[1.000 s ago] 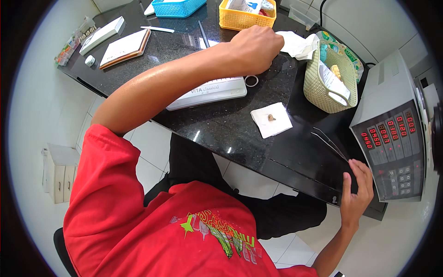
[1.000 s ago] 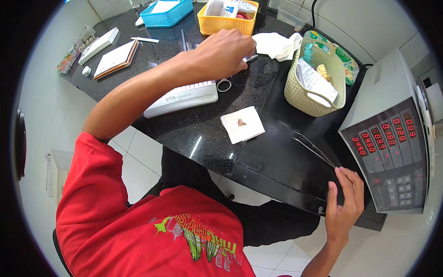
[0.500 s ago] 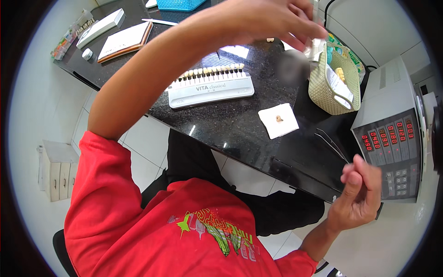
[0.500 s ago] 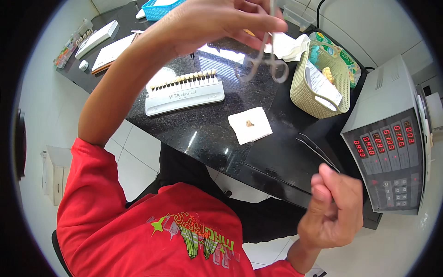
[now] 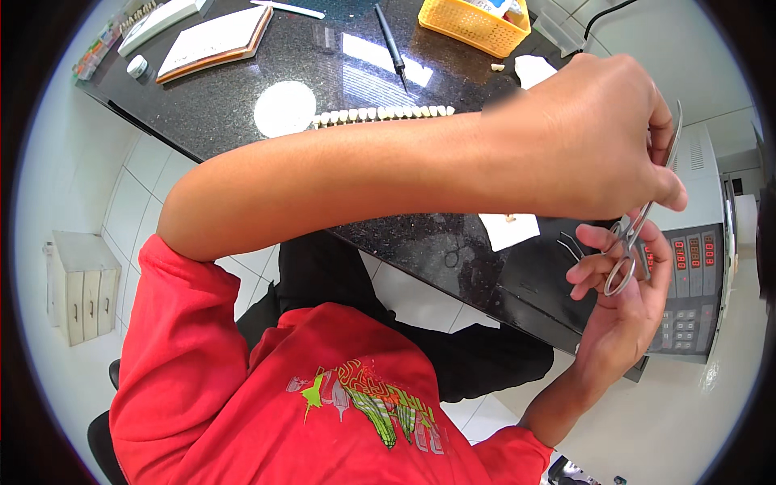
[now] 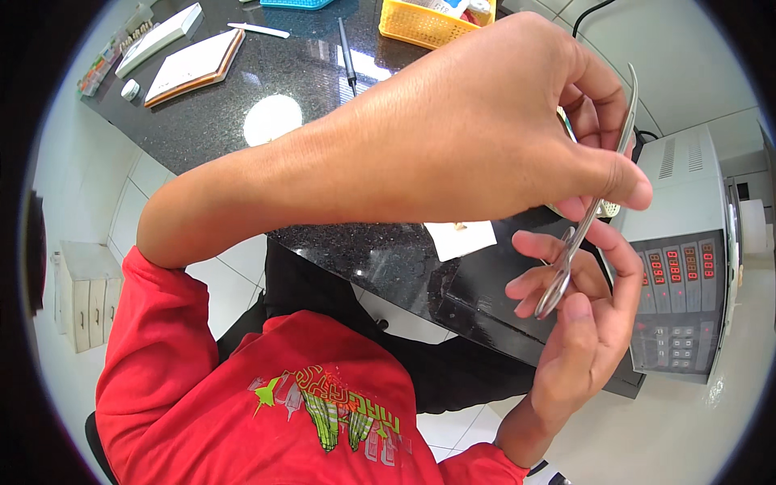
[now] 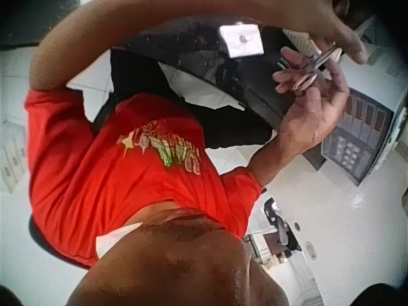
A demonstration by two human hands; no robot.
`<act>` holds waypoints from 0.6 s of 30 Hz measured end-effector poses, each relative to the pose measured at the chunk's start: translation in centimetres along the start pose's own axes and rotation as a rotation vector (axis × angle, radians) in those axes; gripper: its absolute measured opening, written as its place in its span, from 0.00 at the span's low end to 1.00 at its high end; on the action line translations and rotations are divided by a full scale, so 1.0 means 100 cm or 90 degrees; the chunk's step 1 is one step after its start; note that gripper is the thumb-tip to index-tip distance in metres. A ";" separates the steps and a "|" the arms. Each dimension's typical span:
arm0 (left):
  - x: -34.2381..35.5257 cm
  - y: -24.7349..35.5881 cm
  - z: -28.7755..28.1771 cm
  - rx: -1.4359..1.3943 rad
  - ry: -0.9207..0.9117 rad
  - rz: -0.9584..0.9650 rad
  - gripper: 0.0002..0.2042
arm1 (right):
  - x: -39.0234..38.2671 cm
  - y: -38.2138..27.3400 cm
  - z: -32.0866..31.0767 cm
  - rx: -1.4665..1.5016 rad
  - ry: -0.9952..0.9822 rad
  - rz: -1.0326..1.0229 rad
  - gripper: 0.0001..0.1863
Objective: Processing and comparing colors for dental crowns using a shade guide and a laboratory furnace.
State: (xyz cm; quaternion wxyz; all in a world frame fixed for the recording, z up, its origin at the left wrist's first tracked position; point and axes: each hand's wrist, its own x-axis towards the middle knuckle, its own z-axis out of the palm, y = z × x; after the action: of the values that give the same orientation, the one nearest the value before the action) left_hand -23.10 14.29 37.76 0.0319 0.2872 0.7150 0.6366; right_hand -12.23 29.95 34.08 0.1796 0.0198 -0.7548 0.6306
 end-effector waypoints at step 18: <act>-0.110 -0.071 0.003 0.499 -0.091 0.218 0.27 | -0.046 0.036 -0.046 0.345 -0.328 0.553 0.36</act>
State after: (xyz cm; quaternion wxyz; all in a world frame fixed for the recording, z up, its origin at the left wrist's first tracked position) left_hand -16.40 9.40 27.57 -0.1362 0.4353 0.8409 0.2912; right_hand -7.76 34.16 29.94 -0.2973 -0.0939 -0.5245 0.7923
